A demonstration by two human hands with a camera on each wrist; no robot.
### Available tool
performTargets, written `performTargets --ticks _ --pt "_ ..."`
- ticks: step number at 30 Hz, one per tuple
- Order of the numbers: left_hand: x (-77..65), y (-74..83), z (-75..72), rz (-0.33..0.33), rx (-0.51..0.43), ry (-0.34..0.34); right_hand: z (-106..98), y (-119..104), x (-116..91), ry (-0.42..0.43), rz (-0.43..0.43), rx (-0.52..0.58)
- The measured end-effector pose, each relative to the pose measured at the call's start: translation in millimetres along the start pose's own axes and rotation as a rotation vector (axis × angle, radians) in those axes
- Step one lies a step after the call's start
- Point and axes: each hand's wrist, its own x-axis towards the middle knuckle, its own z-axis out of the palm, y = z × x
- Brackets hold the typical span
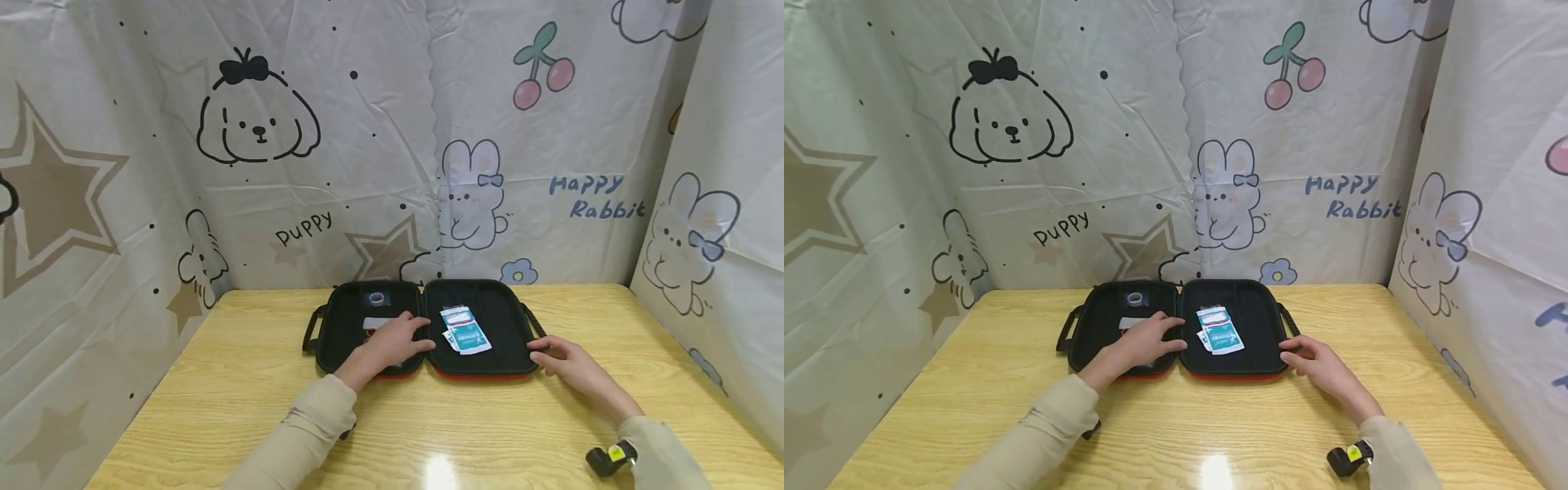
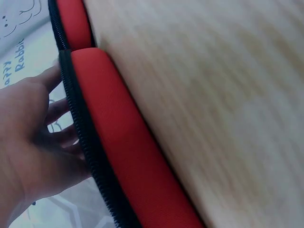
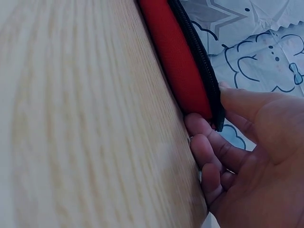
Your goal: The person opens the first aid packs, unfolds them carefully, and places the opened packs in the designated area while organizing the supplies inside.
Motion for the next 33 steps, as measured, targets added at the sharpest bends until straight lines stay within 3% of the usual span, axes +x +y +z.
performTargets --ticks 6,10,14,21,33 --pt "-1.8 -1.9 -1.1 -0.005 0.012 0.007 4.0 -6.6 1.4 0.04 -0.051 -0.095" --pt "-3.8 -2.9 -0.4 -0.012 0.014 0.003 4.2 -21.8 0.9 0.15 -0.092 -0.261" --pt "-5.5 -2.5 0.1 -0.015 0.019 0.011 1.7 -43.3 8.4 0.206 -0.139 -0.336" --pt "-5.8 1.5 2.0 -0.029 0.011 0.036 -2.4 -69.0 37.4 0.115 -0.195 -0.339" --pt "-5.9 4.7 4.2 -0.058 -0.01 0.047 1.0 -79.4 89.0 -0.019 -0.169 -0.353"
